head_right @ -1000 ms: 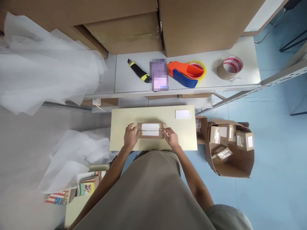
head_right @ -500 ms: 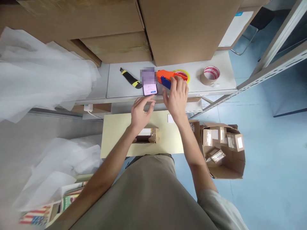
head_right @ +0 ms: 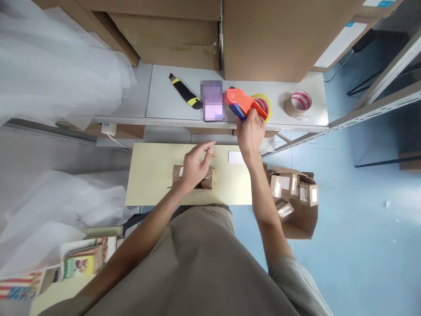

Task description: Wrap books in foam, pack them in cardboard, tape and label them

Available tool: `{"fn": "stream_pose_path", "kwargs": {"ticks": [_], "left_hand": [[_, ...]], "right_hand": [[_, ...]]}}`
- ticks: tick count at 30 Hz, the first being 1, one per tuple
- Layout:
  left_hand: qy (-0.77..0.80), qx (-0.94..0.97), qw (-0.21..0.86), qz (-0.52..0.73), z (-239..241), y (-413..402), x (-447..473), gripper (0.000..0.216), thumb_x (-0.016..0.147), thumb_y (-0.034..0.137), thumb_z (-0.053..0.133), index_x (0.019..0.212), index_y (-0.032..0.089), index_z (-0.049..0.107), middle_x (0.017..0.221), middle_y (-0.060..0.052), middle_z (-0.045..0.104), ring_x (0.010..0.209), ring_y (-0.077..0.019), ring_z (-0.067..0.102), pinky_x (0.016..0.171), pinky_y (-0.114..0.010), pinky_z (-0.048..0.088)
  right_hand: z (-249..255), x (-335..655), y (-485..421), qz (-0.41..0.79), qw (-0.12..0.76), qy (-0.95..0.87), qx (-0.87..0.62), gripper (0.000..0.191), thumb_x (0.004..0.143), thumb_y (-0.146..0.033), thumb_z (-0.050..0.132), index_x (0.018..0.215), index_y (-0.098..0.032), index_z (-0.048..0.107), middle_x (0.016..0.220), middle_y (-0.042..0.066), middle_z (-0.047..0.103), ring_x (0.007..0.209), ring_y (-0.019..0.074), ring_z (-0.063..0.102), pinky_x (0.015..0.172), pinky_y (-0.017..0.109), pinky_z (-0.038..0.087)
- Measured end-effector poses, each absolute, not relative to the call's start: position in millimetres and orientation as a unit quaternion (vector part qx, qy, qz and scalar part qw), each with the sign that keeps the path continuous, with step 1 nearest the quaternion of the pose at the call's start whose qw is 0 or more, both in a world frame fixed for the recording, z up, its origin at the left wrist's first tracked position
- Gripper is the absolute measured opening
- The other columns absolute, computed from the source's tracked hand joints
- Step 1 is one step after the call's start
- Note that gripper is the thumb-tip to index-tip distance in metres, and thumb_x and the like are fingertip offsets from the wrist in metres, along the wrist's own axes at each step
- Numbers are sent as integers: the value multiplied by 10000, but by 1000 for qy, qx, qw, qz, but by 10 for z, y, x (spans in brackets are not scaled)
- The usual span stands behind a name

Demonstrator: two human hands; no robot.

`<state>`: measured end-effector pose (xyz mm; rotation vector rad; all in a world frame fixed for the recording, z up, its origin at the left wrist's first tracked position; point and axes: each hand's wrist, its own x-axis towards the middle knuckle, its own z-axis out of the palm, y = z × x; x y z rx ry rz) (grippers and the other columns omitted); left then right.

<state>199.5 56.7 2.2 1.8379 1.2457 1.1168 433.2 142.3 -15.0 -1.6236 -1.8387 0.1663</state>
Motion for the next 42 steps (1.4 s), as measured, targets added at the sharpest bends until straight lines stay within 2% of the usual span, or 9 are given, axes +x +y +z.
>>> {"fn": "stream_pose_path", "kwargs": {"ticks": [3, 8, 12, 19, 24, 30, 33, 38, 42], "left_hand": [[474, 665, 378, 437, -95, 313, 1832, 266, 1141, 340, 568, 1305, 229, 746, 1116, -78, 815, 1083, -214, 787, 1046, -391, 620], [467, 584, 475, 463, -174, -92, 1519, 215, 1080, 376, 713, 1238, 231, 706, 1214, -94, 782, 1120, -211, 783, 1035, -367, 643], [467, 565, 519, 440, -87, -330, 1181, 221, 1059, 441, 748, 1101, 230, 698, 1068, -70, 779, 993, -204, 781, 928, -338, 656], [454, 568, 539, 426, 132, -555, 553, 212, 1041, 459, 781, 1008, 255, 738, 965, -32, 810, 873, -198, 786, 841, -316, 648], [440, 547, 578, 417, 25, -582, 63, 245, 984, 463, 813, 1108, 256, 770, 1051, -61, 830, 958, -253, 804, 883, -369, 657], [379, 466, 670, 437, -20, -321, -592, 556, 953, 690, 730, 1312, 269, 780, 1166, -125, 777, 1043, -322, 771, 907, -473, 664], [375, 490, 675, 405, 77, -188, -824, 533, 878, 698, 835, 1217, 286, 823, 1120, -106, 758, 971, -281, 742, 881, -444, 657], [368, 523, 657, 399, 136, -109, -992, 330, 933, 594, 849, 933, 264, 833, 923, -62, 758, 811, -215, 682, 778, -376, 634], [382, 508, 672, 380, -32, -115, -1051, 372, 926, 621, 848, 899, 250, 834, 841, -41, 763, 759, -200, 672, 714, -336, 602]], "right_hand": [[-124, 4050, 804, 111, 370, -652, -653, 497, 1178, -604, 495, 1439, -195, 602, 1407, 223, 738, 1260, 383, 763, 957, 589, 671], [-87, 3440, -163, 331, 385, -556, -658, 500, 1046, -709, 691, 1207, -239, 637, 1004, 81, 780, 889, 270, 749, 790, 398, 655], [16, 2991, -565, 417, 382, -520, -640, 503, 1013, -717, 725, 1173, -251, 625, 1052, 75, 781, 932, 256, 746, 830, 380, 644], [190, 2479, -725, 422, 343, -539, -643, 573, 951, -795, 750, 1118, -260, 631, 983, 56, 775, 890, 256, 737, 810, 396, 653], [313, 2180, -772, 402, 302, -594, -627, 571, 925, -736, 834, 1186, -264, 647, 1006, 59, 775, 868, 256, 737, 786, 406, 674], [397, 1931, -854, 359, 211, -674, -610, 582, 956, -717, 815, 1303, -279, 653, 1063, 84, 759, 874, 272, 719, 778, 438, 686], [403, 1861, -888, 346, 185, -701, -595, 590, 972, -713, 800, 1345, -280, 653, 1082, 91, 752, 888, 284, 725, 789, 460, 690], [466, 1744, -936, 322, 117, -714, -611, 650, 955, -783, 770, 1347, -273, 677, 1056, 104, 757, 883, 302, 735, 762, 468, 677], [590, 1607, -918, 316, 66, -702, -634, 701, 936, -846, 729, 1297, -247, 697, 969, 84, 770, 756, 261, 705, 657, 403, 613]]}}
